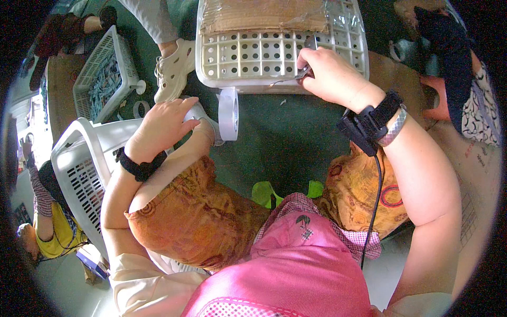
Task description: The recorder and several others are manually assembling or sorting blue plastic clips or components in a factory environment.
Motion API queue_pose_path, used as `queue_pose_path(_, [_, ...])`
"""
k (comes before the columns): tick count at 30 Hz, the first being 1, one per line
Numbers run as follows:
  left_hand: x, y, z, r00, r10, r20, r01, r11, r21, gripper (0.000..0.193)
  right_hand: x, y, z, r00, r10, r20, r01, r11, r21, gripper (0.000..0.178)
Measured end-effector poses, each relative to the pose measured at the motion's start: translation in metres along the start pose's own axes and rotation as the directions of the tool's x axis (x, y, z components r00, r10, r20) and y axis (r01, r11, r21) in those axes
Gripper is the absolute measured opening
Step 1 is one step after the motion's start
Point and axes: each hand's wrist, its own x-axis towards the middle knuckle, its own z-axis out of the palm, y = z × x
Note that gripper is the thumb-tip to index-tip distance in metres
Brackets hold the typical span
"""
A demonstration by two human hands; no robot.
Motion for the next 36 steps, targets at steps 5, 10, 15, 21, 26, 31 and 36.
queue_pose_path(5, [0.0007, -0.0013, 0.0006, 1.0, 0.015, -0.001, -0.015, 1.0, -0.012, 0.043, 0.0002, 0.0036, 0.0009, 1.0, -0.02, 0.0, 0.02, 0.999, -0.043, 0.02])
queue_pose_path(10, [0.0008, -0.0037, 0.0025, 1.0, 0.005, 0.007, -0.005, 1.0, -0.012, 0.043, 0.0009, 0.004, 0.0023, 1.0, -0.029, -0.006, 0.029, 0.999, -0.017, 0.02])
queue_pose_path(15, [0.0013, -0.0027, 0.0012, 1.0, 0.004, 0.013, -0.004, 1.0, -0.011, 0.043, 0.0013, 0.0069, 0.0031, 1.0, -0.011, 0.007, 0.011, 1.0, 0.012, 0.02])
queue_pose_path(21, [0.0012, -0.003, 0.002, 1.0, 0.0, 0.008, 0.0, 1.0, -0.025, 0.043, 0.0015, 0.0072, 0.0033, 1.0, -0.018, 0.01, 0.018, 1.0, -0.018, 0.021])
queue_pose_path(26, [0.0017, -0.004, 0.0029, 1.0, -0.012, 0.016, 0.012, 1.0, -0.026, 0.044, 0.0017, 0.0074, 0.0033, 1.0, -0.023, 0.013, 0.024, 1.0, -0.004, 0.021])
queue_pose_path(31, [0.0021, -0.0037, 0.0026, 1.0, -0.007, 0.017, 0.007, 0.999, -0.033, 0.043, 0.0012, 0.0068, 0.0022, 0.999, -0.006, 0.051, 0.007, 1.0, -0.026, 0.022])
queue_pose_path(36, [0.0013, -0.0031, 0.0018, 1.0, 0.001, 0.016, -0.001, 0.999, -0.036, 0.042, 0.0006, 0.0051, 0.002, 0.999, -0.01, 0.046, 0.012, 0.999, -0.034, 0.022])
